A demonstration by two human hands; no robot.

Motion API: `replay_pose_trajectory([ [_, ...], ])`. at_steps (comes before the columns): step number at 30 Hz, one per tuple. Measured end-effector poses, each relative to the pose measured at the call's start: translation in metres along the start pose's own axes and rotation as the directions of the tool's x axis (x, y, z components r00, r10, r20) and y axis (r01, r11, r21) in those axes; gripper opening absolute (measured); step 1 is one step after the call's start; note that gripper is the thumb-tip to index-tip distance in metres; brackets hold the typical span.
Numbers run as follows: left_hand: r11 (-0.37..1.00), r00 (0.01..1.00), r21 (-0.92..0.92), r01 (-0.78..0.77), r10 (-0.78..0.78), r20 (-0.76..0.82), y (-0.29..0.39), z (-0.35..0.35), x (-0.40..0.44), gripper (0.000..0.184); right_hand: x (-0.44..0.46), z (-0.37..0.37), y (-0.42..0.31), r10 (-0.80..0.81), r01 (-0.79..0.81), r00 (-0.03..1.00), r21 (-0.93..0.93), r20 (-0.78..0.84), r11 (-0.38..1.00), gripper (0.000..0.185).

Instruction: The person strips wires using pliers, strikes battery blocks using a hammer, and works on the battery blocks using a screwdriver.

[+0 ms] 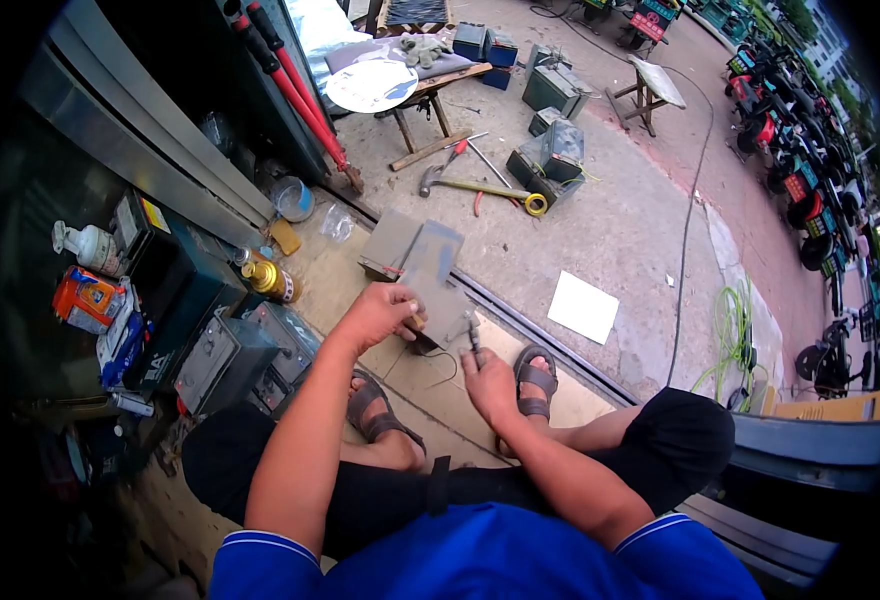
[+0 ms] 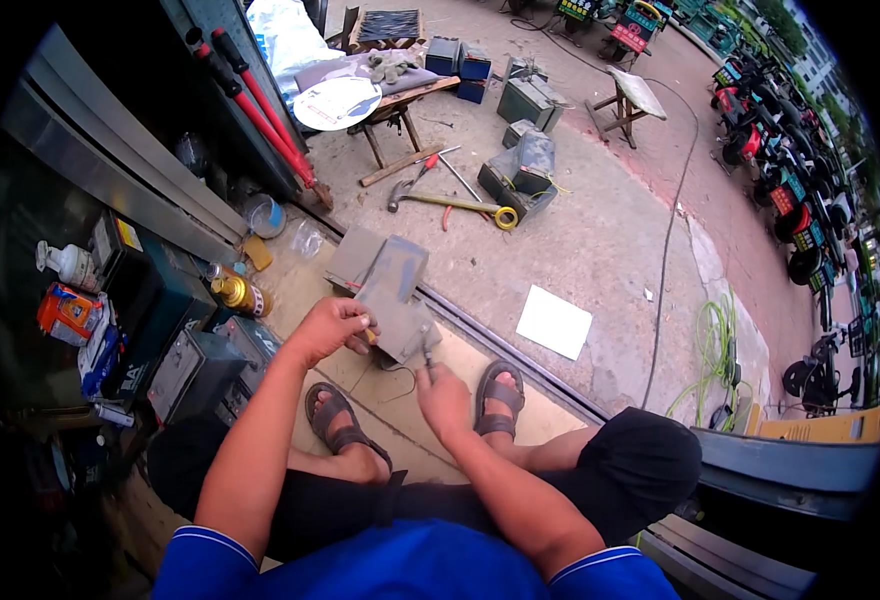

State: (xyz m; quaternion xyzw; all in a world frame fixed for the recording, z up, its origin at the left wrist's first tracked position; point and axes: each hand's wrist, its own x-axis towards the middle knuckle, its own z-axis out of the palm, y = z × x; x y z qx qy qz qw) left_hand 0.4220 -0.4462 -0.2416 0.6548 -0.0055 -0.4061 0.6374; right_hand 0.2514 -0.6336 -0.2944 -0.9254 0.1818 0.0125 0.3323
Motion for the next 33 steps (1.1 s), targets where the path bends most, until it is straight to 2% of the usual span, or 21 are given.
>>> replay_pose_trajectory([
  [1, 0.995, 0.996, 0.078, 0.054, -0.059, 0.065, 0.000, -0.002, -0.004, 0.017, 0.004, 0.001, 0.011, 0.214, -0.245, 0.963, 0.198, 0.165, 0.949, 0.036],
  [2, 0.982, 0.984, 0.162, 0.102, -0.123, 0.127, 0.001, -0.002, -0.007, 0.016, 0.007, 0.002, 0.022, 0.373, -0.492, 0.855, 0.339, 0.360, 0.802, 0.033],
  [3, 0.973, 0.978, 0.186, 0.137, -0.163, 0.133, -0.003, 0.005, -0.012, 0.017, 0.007, 0.016, 0.042, 0.431, -0.700, 0.713, 0.530, 0.552, 0.479, 0.027],
  [4, 0.972, 0.978, 0.189, 0.137, -0.163, 0.132, -0.016, 0.012, -0.012, 0.017, 0.003, 0.018, 0.041, 0.429, -0.699, 0.714, 0.532, 0.553, 0.477, 0.027],
  [6, 0.941, 0.945, 0.086, 0.326, -0.323, -0.049, -0.055, 0.021, -0.004, 0.016, 0.000, 0.024, 0.035, 0.446, -0.666, 0.745, 0.588, 0.496, 0.459, 0.024],
  [7, 0.942, 0.945, 0.082, 0.326, -0.323, -0.053, -0.072, 0.021, -0.004, 0.016, 0.000, 0.020, 0.031, 0.408, -0.682, 0.731, 0.568, 0.547, 0.460, 0.021],
  [9, 0.904, 0.869, -0.138, 0.404, -0.427, -0.251, -0.104, 0.023, -0.003, 0.017, -0.002, 0.016, 0.017, 0.361, -0.684, 0.726, 0.562, 0.585, 0.464, 0.019],
  [12, 0.837, 0.797, -0.283, 0.468, -0.538, -0.274, -0.148, 0.016, 0.007, 0.016, -0.006, 0.021, 0.007, 0.269, -0.660, 0.742, 0.597, 0.614, 0.457, 0.016],
  [16, 0.797, 0.763, -0.357, 0.487, -0.587, -0.272, -0.147, 0.030, 0.009, 0.014, -0.021, 0.047, 0.019, 0.212, -0.628, 0.749, 0.571, 0.628, 0.528, 0.016],
  [18, 0.771, 0.775, -0.354, 0.529, -0.609, -0.168, -0.152, 0.031, 0.016, 0.016, -0.030, 0.064, 0.027, 0.183, -0.442, 0.801, 0.357, 0.570, 0.823, 0.019],
  [20, 0.715, 0.756, -0.438, 0.545, -0.645, -0.112, -0.174, 0.022, 0.032, 0.018, -0.033, 0.048, 0.015, 0.190, -0.422, 0.796, 0.301, 0.575, 0.855, 0.022],
  [22, 0.654, 0.738, -0.509, 0.559, -0.673, -0.053, -0.171, 0.017, 0.035, 0.020, -0.034, 0.051, 0.017, -0.084, -0.005, 0.872, 0.180, 0.482, 0.984, 0.023],
  [23, 0.669, 0.729, -0.479, 0.568, -0.680, -0.086, -0.172, 0.016, 0.035, 0.022, -0.034, 0.053, 0.018, -0.084, -0.004, 0.872, 0.179, 0.482, 0.984, 0.023],
  [25, 0.681, 0.718, -0.451, 0.576, -0.686, -0.118, -0.178, 0.007, 0.040, 0.025, -0.033, 0.055, 0.016, 0.160, -0.443, 0.755, 0.316, 0.636, 0.839, 0.025],
  [27, 0.825, 0.729, -0.365, 0.431, -0.557, -0.397, -0.185, -0.007, 0.046, 0.024, -0.020, 0.070, 0.032, 0.135, -0.454, 0.707, 0.299, 0.694, 0.839, 0.025],
  [28, 0.824, 0.728, -0.367, 0.432, -0.559, -0.398, -0.176, -0.008, 0.042, 0.024, -0.015, 0.070, 0.035, 0.113, -0.467, 0.659, 0.287, 0.744, 0.836, 0.027],
  [29, 0.886, 0.783, -0.187, 0.424, -0.462, -0.416, -0.167, -0.009, 0.037, 0.024, -0.007, 0.070, 0.038, 0.105, -0.485, 0.582, 0.241, 0.806, 0.840, 0.030],
  [30, 0.918, 0.836, -0.002, 0.396, -0.361, -0.412, -0.164, -0.010, 0.038, 0.023, 0.002, 0.071, 0.037, 0.107, -0.485, 0.582, 0.238, 0.806, 0.842, 0.030],
  [31, 0.920, 0.837, -0.008, 0.392, -0.361, -0.411, -0.161, -0.010, 0.040, 0.023, 0.012, 0.072, 0.036, 0.115, -0.499, 0.503, 0.179, 0.857, 0.848, 0.031],
  [32, 0.863, 0.885, 0.303, 0.404, -0.286, -0.367, -0.157, -0.012, 0.041, 0.023, 0.019, 0.074, 0.033, 0.123, -0.508, 0.420, 0.121, 0.899, 0.853, 0.032],
  [33, 0.721, 0.926, 0.586, 0.369, -0.230, -0.300, -0.160, -0.016, 0.045, 0.022, 0.021, 0.082, 0.035, 0.104, -0.589, 0.415, 0.180, 0.904, 0.788, 0.035],
])
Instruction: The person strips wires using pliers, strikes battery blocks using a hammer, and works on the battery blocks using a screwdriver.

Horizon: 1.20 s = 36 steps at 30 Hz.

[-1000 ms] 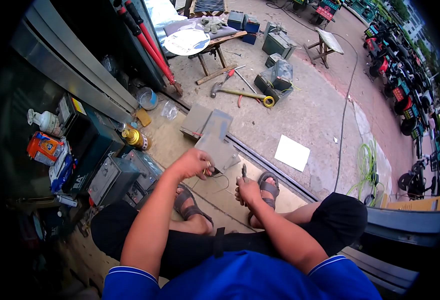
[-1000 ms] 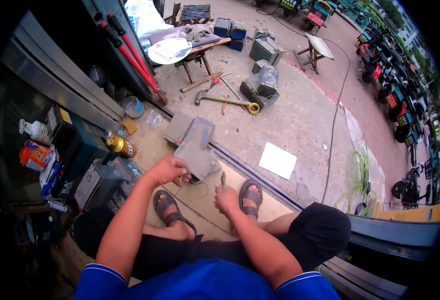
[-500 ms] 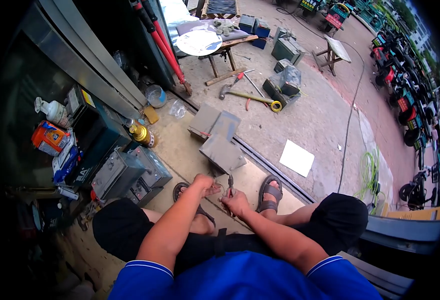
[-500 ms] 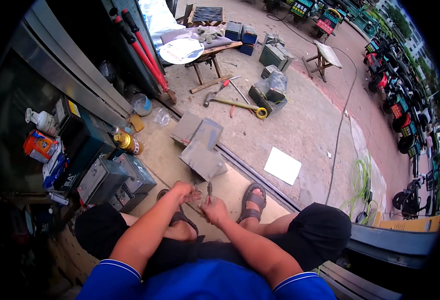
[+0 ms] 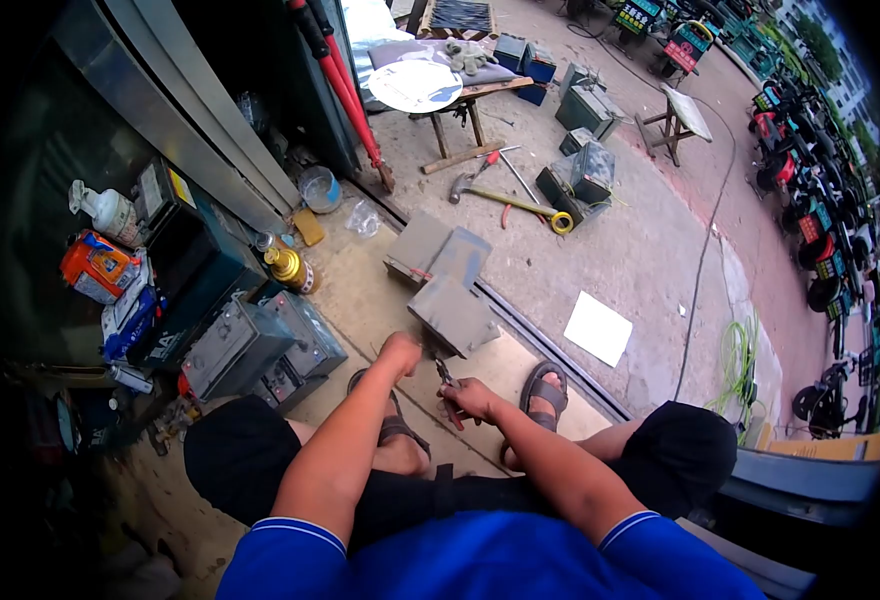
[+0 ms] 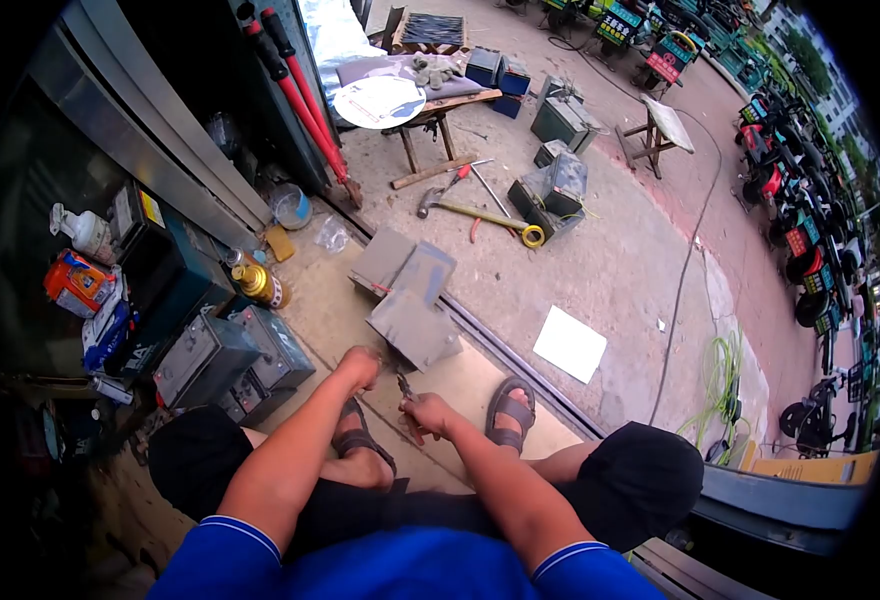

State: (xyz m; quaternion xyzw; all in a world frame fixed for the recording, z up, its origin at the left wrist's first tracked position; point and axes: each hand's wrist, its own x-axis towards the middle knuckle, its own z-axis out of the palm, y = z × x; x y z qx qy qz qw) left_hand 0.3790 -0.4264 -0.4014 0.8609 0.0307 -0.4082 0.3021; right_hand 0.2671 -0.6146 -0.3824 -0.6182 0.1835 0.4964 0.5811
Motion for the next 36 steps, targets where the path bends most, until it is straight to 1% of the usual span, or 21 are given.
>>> replay_pose_trajectory([
  [3, 0.996, 0.999, -0.091, 0.025, -0.027, -0.020, -0.009, 0.007, 0.007, 0.024, 0.013, -0.004, 0.004, -0.045, 0.042, 0.999, 0.110, 0.029, 0.993, 0.037],
  [7, 0.998, 0.996, -0.026, -0.059, 0.057, -0.074, -0.013, 0.011, 0.011, 0.024, 0.012, -0.006, 0.004, -0.042, 0.031, 0.998, 0.216, 0.044, 0.976, 0.038],
  [9, 0.998, 0.996, -0.051, 0.023, -0.028, -0.088, -0.016, 0.012, 0.011, 0.023, 0.015, -0.006, 0.009, -0.067, 0.057, 0.997, 0.230, 0.033, 0.972, 0.040],
  [10, 0.999, 0.998, -0.001, 0.037, -0.037, -0.060, -0.011, 0.007, 0.002, 0.024, 0.014, -0.006, 0.009, -0.098, 0.090, 0.995, 0.244, 0.018, 0.966, 0.043],
  [11, 0.998, 0.999, 0.057, 0.036, -0.034, -0.032, -0.002, -0.001, -0.005, 0.025, 0.010, -0.009, 0.008, -0.027, 0.023, 0.992, 0.036, 0.120, 0.999, 0.048],
  [12, 0.930, 0.993, 0.352, -0.109, 0.084, 0.086, -0.005, -0.006, -0.003, 0.030, 0.005, -0.022, -0.006, 0.044, -0.012, 0.983, -0.178, 0.177, 0.984, 0.054],
  [13, 0.792, 0.961, 0.553, -0.260, 0.270, 0.065, -0.032, 0.011, 0.018, 0.034, 0.004, -0.017, -0.003, -0.012, 0.030, 0.996, -0.216, 0.085, 0.976, 0.061],
  [14, 0.885, 0.989, 0.442, -0.148, 0.146, 0.039, -0.013, 0.002, 0.007, 0.035, -0.007, -0.017, -0.011, -0.048, 0.053, 0.998, -0.219, 0.030, 0.974, 0.058],
  [15, 0.861, 0.986, 0.482, -0.161, 0.159, 0.047, -0.009, 0.000, 0.007, 0.034, -0.002, -0.017, -0.006, -0.056, 0.043, 0.997, -0.226, -0.051, 0.973, 0.057],
  [16, 0.941, 0.990, 0.319, -0.111, 0.132, -0.045, -0.001, -0.002, -0.001, 0.031, -0.001, -0.018, -0.006, -0.082, 0.080, 0.996, -0.095, -0.024, 0.992, 0.055],
  [17, 0.976, 0.993, 0.191, -0.102, 0.110, -0.033, -0.015, 0.004, 0.006, 0.031, 0.002, -0.012, -0.003, -0.099, 0.097, 0.995, 0.047, 0.027, 0.994, 0.054],
  [18, 0.995, 0.997, 0.061, -0.079, 0.081, -0.019, -0.026, 0.009, 0.015, 0.030, 0.003, -0.012, -0.003, -0.110, 0.109, 0.994, 0.049, 0.016, 0.993, 0.054],
  [21, 0.992, 0.993, 0.058, -0.117, 0.116, 0.016, -0.042, 0.017, 0.030, 0.030, 0.009, -0.003, -0.003, -0.073, 0.078, 0.997, 0.161, -0.035, 0.984, 0.052],
  [24, 0.977, 0.992, 0.174, -0.127, 0.120, 0.049, -0.015, 0.005, 0.004, 0.030, 0.014, 0.005, -0.001, -0.072, 0.085, 0.973, 0.048, -0.219, 0.995, 0.052],
  [25, 0.977, 0.993, 0.175, -0.120, 0.115, 0.040, -0.016, 0.006, 0.001, 0.030, 0.012, 0.006, -0.004, -0.079, 0.090, 0.974, 0.043, -0.211, 0.995, 0.052],
  [27, 0.927, 0.964, 0.274, -0.255, 0.267, -0.007, -0.014, 0.007, -0.002, 0.029, 0.008, 0.004, -0.011, -0.028, 0.013, 0.973, -0.067, -0.229, 0.998, 0.052],
  [28, 0.958, 0.984, 0.226, -0.177, 0.177, 0.022, -0.013, 0.008, -0.002, 0.031, 0.018, 0.005, -0.001, -0.033, 0.017, 0.973, -0.071, -0.228, 0.997, 0.052],
  [31, 0.908, 0.972, 0.350, -0.229, 0.235, 0.027, -0.011, 0.007, -0.004, 0.030, 0.026, 0.011, 0.007, -0.125, 0.078, 0.946, -0.165, -0.299, 0.983, 0.059],
  [34, 0.890, 0.959, 0.374, -0.263, 0.285, -0.003, -0.013, 0.000, -0.009, 0.030, 0.018, 0.013, 0.008, -0.240, 0.094, 0.887, -0.353, -0.395, 0.931, 0.064],
  [35, 0.892, 0.960, 0.372, -0.258, 0.282, -0.008, -0.013, -0.006, -0.011, 0.030, 0.017, 0.012, 0.018, -0.381, 0.152, 0.848, -0.519, -0.369, 0.841, 0.064],
  [36, 0.939, 0.982, 0.333, -0.086, 0.136, -0.129, -0.013, -0.015, -0.013, 0.029, 0.018, 0.006, 0.029, -0.511, 0.196, 0.799, -0.665, -0.318, 0.720, 0.064],
])
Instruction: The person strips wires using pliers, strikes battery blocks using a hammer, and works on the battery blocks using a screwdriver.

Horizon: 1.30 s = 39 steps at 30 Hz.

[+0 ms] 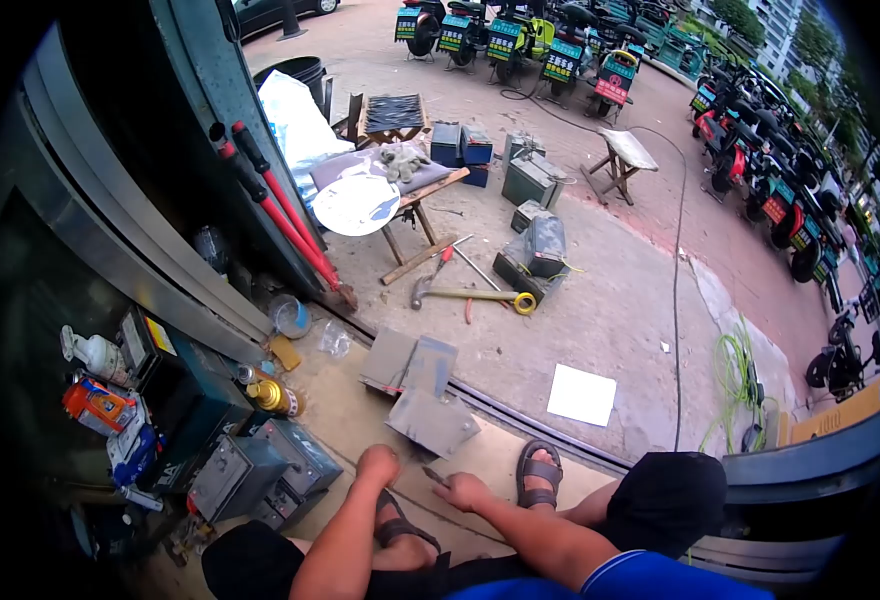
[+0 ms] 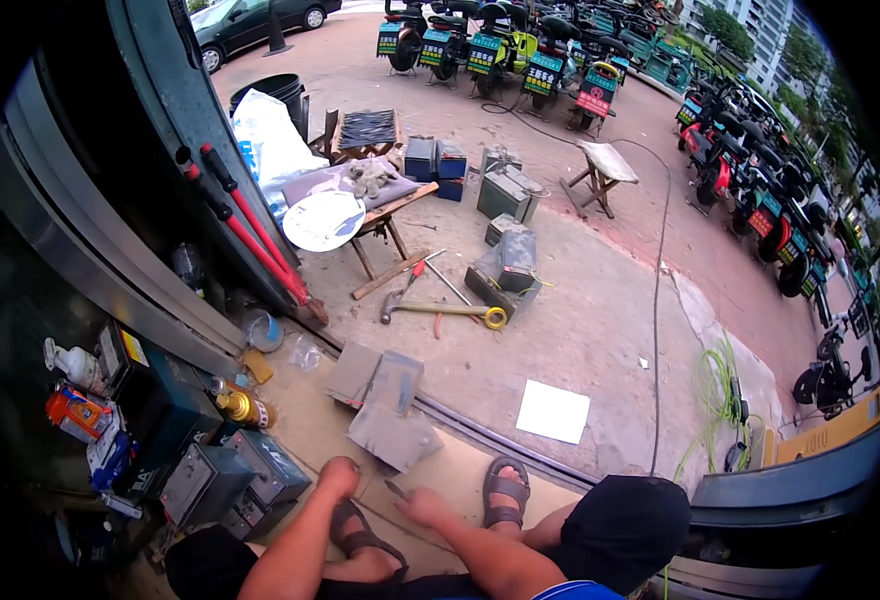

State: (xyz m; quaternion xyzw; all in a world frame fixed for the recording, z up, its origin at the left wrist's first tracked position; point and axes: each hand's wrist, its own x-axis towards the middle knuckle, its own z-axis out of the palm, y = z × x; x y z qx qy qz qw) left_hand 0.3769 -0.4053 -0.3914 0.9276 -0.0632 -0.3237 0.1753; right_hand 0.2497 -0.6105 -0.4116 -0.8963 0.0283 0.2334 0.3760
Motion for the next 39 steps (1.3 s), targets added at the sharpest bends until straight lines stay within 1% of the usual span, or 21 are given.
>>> replay_pose_trajectory([
  [1, 0.983, 0.982, -0.033, 0.179, -0.180, -0.060, 0.000, -0.013, 0.001, 0.027, 0.002, -0.009, 0.013, 0.153, -0.141, 0.937, -0.060, 0.313, 0.988, 0.061],
  [2, 0.954, 0.952, -0.110, 0.279, -0.290, -0.100, 0.016, -0.045, -0.013, 0.024, 0.003, -0.019, 0.032, 0.297, -0.250, 0.756, -0.163, 0.584, 0.955, 0.058],
  [3, 0.958, 0.929, -0.136, 0.253, -0.280, -0.241, 0.002, -0.044, -0.001, 0.023, 0.007, -0.021, 0.064, 0.378, -0.261, 0.684, -0.275, 0.624, 0.925, 0.055],
  [4, 0.961, 0.889, -0.155, 0.227, -0.270, -0.370, -0.012, -0.042, 0.009, 0.023, -0.019, -0.103, 0.014, 0.513, -0.418, 0.613, -0.305, 0.601, 0.856, 0.052],
  [6, 0.838, 0.812, -0.541, 0.069, -0.362, -0.457, -0.024, -0.043, 0.028, 0.023, 0.013, -0.116, 0.073, 0.492, -0.341, 0.792, -0.407, 0.361, 0.848, 0.038],
  [7, 0.855, 0.765, -0.516, 0.050, -0.365, -0.531, -0.007, -0.059, 0.024, 0.021, 0.028, -0.124, 0.099, 0.465, -0.323, 0.855, -0.464, 0.230, 0.825, 0.032],
  [8, 0.871, 0.708, -0.490, 0.027, -0.363, -0.606, 0.019, -0.078, 0.014, 0.020, 0.046, -0.140, 0.099, 0.567, -0.588, 0.809, -0.163, -0.157, 0.793, 0.032],
  [9, 0.869, 0.707, -0.494, 0.029, -0.367, -0.604, 0.039, -0.089, 0.009, 0.020, 0.052, -0.175, 0.072, 0.577, -0.608, 0.781, -0.084, -0.240, 0.789, 0.035],
  [11, 0.951, 0.520, -0.283, -0.120, -0.183, -0.835, 0.078, -0.102, -0.002, 0.020, 0.083, -0.201, 0.072, 0.539, -0.574, 0.798, -0.066, -0.268, 0.816, 0.038],
  [12, 0.965, 0.559, -0.224, -0.140, -0.109, -0.822, 0.098, -0.109, -0.013, 0.021, 0.090, -0.213, 0.066, 0.531, -0.568, 0.802, -0.074, -0.273, 0.820, 0.038],
  [14, 0.985, 0.597, -0.073, -0.158, 0.037, -0.801, 0.124, -0.106, -0.015, 0.022, 0.105, -0.227, 0.048, 0.459, -0.455, 0.886, -0.307, -0.064, 0.836, 0.045],
  [15, 0.986, 0.596, -0.073, -0.152, 0.033, -0.802, 0.132, -0.101, -0.014, 0.022, 0.116, -0.231, 0.046, 0.455, -0.450, 0.888, -0.309, -0.059, 0.838, 0.045],
  [17, 0.949, 0.533, 0.186, -0.256, 0.299, -0.792, 0.140, -0.092, -0.010, 0.024, 0.139, -0.241, 0.032, 0.256, -0.310, 0.930, -0.187, -0.263, 0.932, 0.055],
  [18, 0.929, 0.506, 0.260, -0.262, 0.362, -0.783, 0.141, -0.087, -0.006, 0.025, 0.153, -0.252, 0.022, 0.213, -0.273, 0.945, -0.242, -0.247, 0.931, 0.058],
  [21, 0.910, 0.560, 0.309, -0.278, 0.415, -0.717, 0.145, -0.081, -0.004, 0.022, 0.210, -0.282, 0.012, 0.103, -0.187, 0.947, -0.261, -0.306, 0.947, 0.064],
  [25, 0.906, 0.598, 0.333, -0.262, 0.423, -0.681, 0.132, -0.063, 0.010, 0.023, 0.261, -0.291, 0.042, 0.044, -0.132, 0.966, -0.340, -0.253, 0.931, 0.065],
  [29, 0.902, 0.623, 0.332, -0.277, 0.432, -0.653, 0.129, -0.062, 0.017, 0.024, 0.298, -0.272, 0.089, 0.059, -0.171, 0.960, -0.405, -0.274, 0.898, 0.062],
  [32, 0.898, 0.625, 0.342, -0.275, 0.438, -0.646, 0.128, -0.061, 0.019, 0.025, 0.325, -0.269, 0.113, -0.117, -0.124, 0.910, -0.531, -0.398, 0.838, 0.048],
  [35, 0.899, 0.626, 0.328, -0.291, 0.438, -0.645, 0.128, -0.063, 0.022, 0.026, 0.340, -0.279, 0.114, -0.088, -0.087, 0.948, -0.517, -0.305, 0.852, 0.056],
  [37, 0.910, 0.629, 0.306, -0.279, 0.414, -0.658, 0.126, -0.064, 0.020, 0.026, 0.349, -0.274, 0.118, -0.138, -0.088, 0.920, -0.534, -0.367, 0.841, 0.045],
  [39, 0.898, 0.595, 0.299, -0.322, 0.438, -0.673, 0.127, -0.066, 0.022, 0.025, 0.355, -0.271, 0.117, -0.114, -0.102, 0.940, -0.582, -0.322, 0.806, 0.034],
])
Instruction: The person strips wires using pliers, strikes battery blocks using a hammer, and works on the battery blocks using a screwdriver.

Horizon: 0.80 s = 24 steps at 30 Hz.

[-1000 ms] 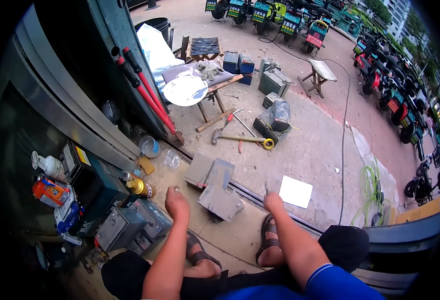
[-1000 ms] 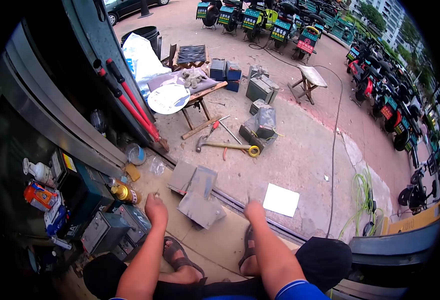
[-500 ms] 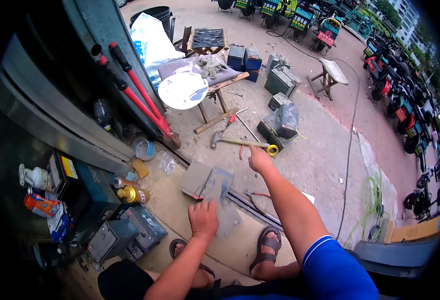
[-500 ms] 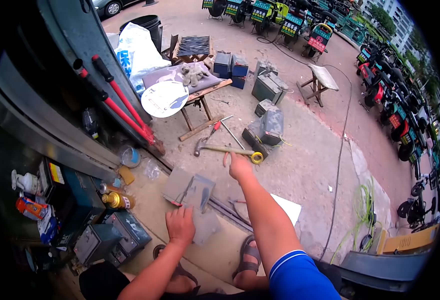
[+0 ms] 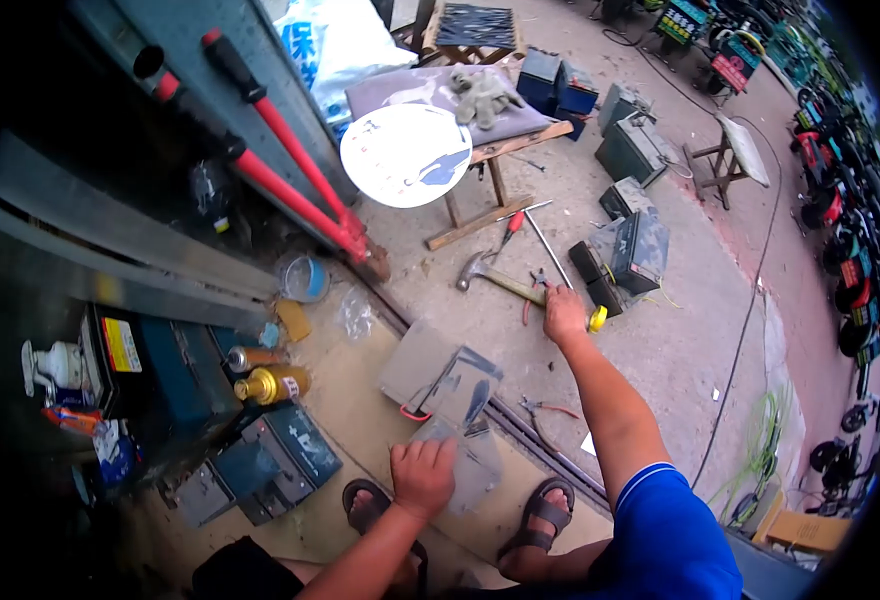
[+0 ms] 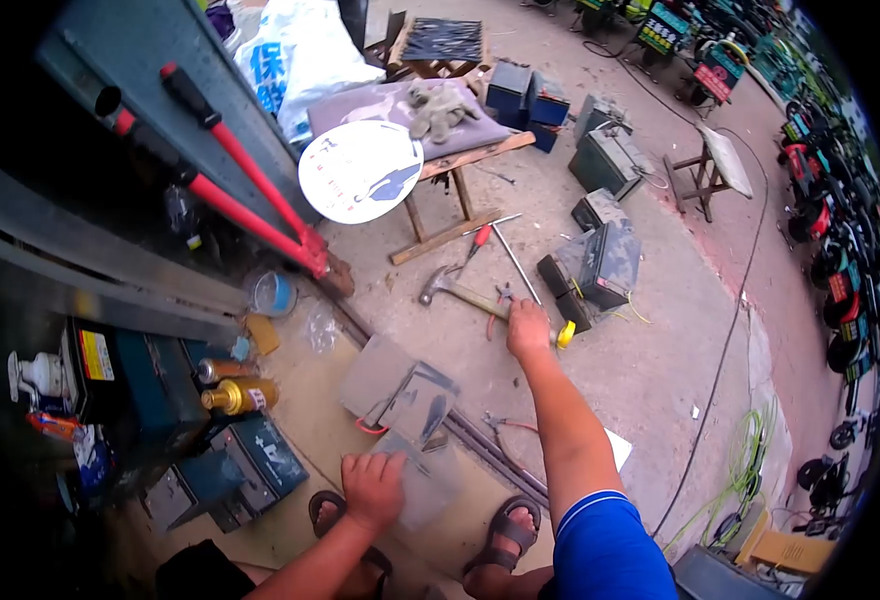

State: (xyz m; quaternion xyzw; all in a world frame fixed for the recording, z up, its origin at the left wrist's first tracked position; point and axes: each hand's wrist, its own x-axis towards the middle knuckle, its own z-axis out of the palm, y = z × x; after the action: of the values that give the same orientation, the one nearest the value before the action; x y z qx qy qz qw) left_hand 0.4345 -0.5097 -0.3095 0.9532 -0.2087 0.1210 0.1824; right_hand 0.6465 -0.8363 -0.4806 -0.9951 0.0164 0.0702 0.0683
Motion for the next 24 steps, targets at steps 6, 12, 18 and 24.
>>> replay_pose_trajectory([
  [6, 1.000, 1.000, -0.003, 0.007, -0.007, -0.022, 0.001, -0.001, -0.001, 0.022, -0.023, -0.031, -0.032, 0.142, -0.179, 0.975, 0.218, 0.173, 0.960, 0.038],
  [12, 1.000, 0.994, 0.001, -0.016, 0.016, -0.111, 0.003, -0.002, -0.007, 0.022, -0.080, -0.137, -0.058, 0.172, -0.161, 0.985, 0.434, 0.013, 0.886, 0.045],
  [18, 0.954, 0.938, -0.230, 0.194, -0.249, -0.241, -0.003, -0.015, -0.001, 0.016, -0.184, -0.280, -0.117, 0.103, -0.024, 0.994, 0.891, -0.025, 0.453, 0.035],
  [24, 0.631, 0.690, -0.670, 0.391, -0.683, -0.241, -0.025, -0.149, 0.071, 0.020, -0.244, -0.348, -0.182, -0.020, -0.020, 0.999, 0.916, 0.031, 0.402, 0.028],
])
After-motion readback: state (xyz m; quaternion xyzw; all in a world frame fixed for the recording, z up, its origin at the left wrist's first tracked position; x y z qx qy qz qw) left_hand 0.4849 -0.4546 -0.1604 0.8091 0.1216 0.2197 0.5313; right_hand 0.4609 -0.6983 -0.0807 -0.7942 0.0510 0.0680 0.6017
